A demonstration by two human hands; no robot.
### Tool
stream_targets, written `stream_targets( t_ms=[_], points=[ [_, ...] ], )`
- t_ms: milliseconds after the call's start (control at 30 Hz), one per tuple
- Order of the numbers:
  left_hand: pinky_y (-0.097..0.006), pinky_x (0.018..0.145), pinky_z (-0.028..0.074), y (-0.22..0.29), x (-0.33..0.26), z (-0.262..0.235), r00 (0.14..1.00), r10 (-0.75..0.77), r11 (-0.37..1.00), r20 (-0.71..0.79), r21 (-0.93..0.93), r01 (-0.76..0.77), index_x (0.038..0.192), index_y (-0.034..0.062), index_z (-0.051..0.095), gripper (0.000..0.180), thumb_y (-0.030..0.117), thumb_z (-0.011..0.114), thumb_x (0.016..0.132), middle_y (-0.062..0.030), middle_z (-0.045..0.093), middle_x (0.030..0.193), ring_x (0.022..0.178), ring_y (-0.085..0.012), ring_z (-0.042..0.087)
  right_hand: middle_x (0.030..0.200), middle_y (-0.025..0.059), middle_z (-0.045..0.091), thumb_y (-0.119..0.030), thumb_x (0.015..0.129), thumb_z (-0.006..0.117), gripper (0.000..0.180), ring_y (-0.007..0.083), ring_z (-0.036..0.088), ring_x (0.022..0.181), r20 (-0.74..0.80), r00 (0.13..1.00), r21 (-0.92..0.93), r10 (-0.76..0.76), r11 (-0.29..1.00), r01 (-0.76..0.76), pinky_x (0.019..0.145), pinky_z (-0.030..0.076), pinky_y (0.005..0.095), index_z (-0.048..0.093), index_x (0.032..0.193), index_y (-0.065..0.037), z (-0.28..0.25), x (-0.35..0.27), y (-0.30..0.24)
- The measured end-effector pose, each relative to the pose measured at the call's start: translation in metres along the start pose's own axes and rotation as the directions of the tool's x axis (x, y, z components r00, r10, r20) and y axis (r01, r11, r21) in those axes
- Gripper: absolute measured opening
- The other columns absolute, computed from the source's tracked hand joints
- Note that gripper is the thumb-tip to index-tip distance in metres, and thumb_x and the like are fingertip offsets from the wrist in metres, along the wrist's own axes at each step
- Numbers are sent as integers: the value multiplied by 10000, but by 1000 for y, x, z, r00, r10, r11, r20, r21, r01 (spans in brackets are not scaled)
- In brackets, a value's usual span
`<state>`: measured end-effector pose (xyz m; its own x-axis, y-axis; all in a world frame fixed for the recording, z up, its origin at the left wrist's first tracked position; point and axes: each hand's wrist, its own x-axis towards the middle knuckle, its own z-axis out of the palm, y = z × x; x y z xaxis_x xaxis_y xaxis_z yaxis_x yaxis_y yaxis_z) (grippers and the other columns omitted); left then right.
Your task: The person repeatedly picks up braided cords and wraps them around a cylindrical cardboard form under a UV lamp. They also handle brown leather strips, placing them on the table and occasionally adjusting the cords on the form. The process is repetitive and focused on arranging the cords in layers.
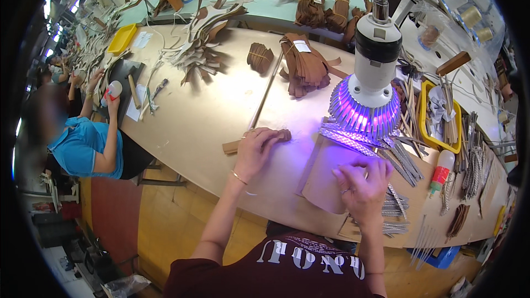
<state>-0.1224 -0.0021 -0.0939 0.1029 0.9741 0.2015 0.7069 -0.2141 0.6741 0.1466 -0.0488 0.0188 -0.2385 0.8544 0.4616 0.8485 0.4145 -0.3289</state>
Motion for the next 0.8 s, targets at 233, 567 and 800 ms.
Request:
stream_targets(
  t_ms=[233, 567, 800],
  points=[
    [-388, 817, 528, 0, 0, 8, 1000, -9, 993, 23, -119, 11, 997, 31, 610, 211, 71, 726, 826, -110, 644, 1010, 878, -279, 663, 971, 59, 613, -225, 804, 757, 204, 267, 560, 927, 228, 970, 118, -87, 991, 61, 884, 375, 434, 692, 969, -123, 8, 10, -19],
    [-285, 832, 536, -8, -7, 4, 995, -93, 838, 48, -536, 104, 1020, 12, 588, 203, 90, 720, 886, -74, 670, 1000, 915, -126, 653, 1316, 193, 543, -320, 791, 753, 464, 332, 486, 1231, 622, 751, 28, -222, 965, 262, 994, 375, 475, 645, 1125, -17, 68, 11, -59],
    [-273, 881, 511, -20, -4, 6, 990, -110, 613, 92, -778, 141, 986, 20, 567, 145, 37, 685, 905, -55, 667, 1049, 979, -103, 608, 1523, 283, 314, -342, 753, 790, 492, 407, 287, 1431, 659, 746, -48, -101, 983, 175, 1036, 368, 541, 626, 1067, -1, 107, -6, -70]
  ],
)
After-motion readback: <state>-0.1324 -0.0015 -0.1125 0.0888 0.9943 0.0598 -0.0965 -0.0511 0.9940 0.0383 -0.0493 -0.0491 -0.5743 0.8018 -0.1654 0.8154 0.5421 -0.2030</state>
